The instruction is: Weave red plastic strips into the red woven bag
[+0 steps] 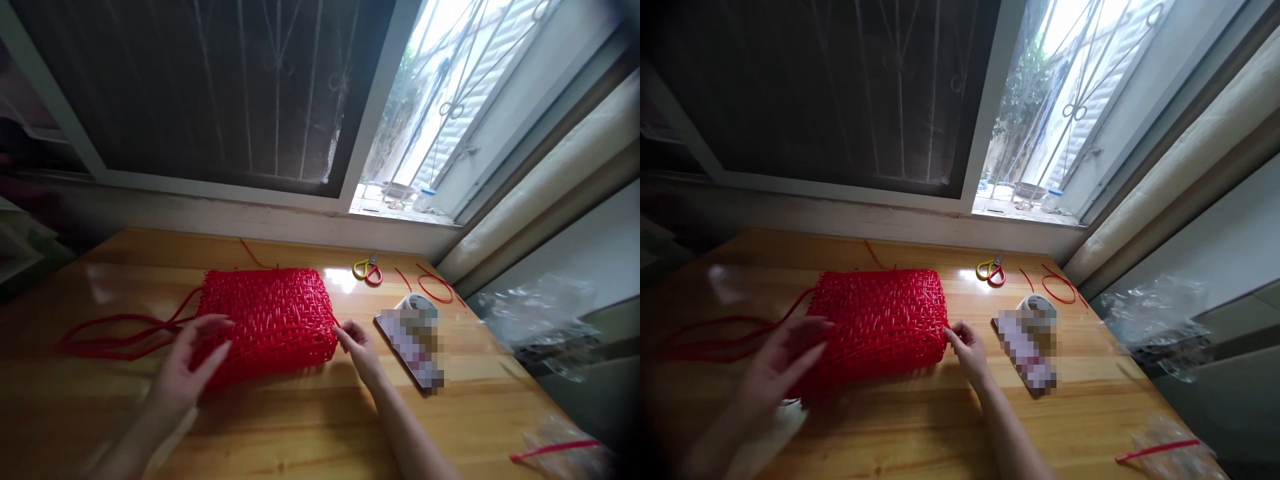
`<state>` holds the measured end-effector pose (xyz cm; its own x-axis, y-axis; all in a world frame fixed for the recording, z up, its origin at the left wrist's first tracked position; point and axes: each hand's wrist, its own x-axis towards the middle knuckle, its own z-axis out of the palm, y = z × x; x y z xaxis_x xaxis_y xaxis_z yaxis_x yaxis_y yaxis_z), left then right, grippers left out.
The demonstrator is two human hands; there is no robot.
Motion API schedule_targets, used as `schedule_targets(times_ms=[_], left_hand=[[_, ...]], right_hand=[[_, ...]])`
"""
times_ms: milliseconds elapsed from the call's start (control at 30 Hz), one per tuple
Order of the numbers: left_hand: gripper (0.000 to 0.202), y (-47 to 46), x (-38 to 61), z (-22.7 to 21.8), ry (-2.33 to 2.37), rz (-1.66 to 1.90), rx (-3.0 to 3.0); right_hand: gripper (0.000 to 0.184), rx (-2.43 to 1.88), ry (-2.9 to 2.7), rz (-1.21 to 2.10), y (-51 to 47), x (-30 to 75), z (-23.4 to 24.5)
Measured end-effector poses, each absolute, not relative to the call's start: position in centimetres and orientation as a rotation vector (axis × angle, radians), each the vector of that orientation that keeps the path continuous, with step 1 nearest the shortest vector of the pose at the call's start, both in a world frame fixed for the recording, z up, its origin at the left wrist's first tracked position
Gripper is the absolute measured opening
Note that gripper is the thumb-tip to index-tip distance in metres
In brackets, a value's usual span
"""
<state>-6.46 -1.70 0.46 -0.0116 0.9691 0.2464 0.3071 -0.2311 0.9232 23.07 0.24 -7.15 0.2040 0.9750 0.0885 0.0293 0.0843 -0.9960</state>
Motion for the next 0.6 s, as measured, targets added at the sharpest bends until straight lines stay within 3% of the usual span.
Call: schedule_targets(times_ms=[233,433,600], left_hand=[[0.062,0.2,0.2,-1.1,1.092,0.702,2.75],[0.089,1.3,1.9,-2.0,1.048,0.379,2.925],[0.089,1.8,1.9,-2.9,1.112,0.336,2.944]], right_hand=[[0.035,-1.319,-0.99,0.827,0.4,23.7,-7.9],[0.029,-1.243,-0.917,0.881,0.3,23.2,-7.8],[0.032,-1.124,-0.981,0.943,-0.5,21.8,-7.1]])
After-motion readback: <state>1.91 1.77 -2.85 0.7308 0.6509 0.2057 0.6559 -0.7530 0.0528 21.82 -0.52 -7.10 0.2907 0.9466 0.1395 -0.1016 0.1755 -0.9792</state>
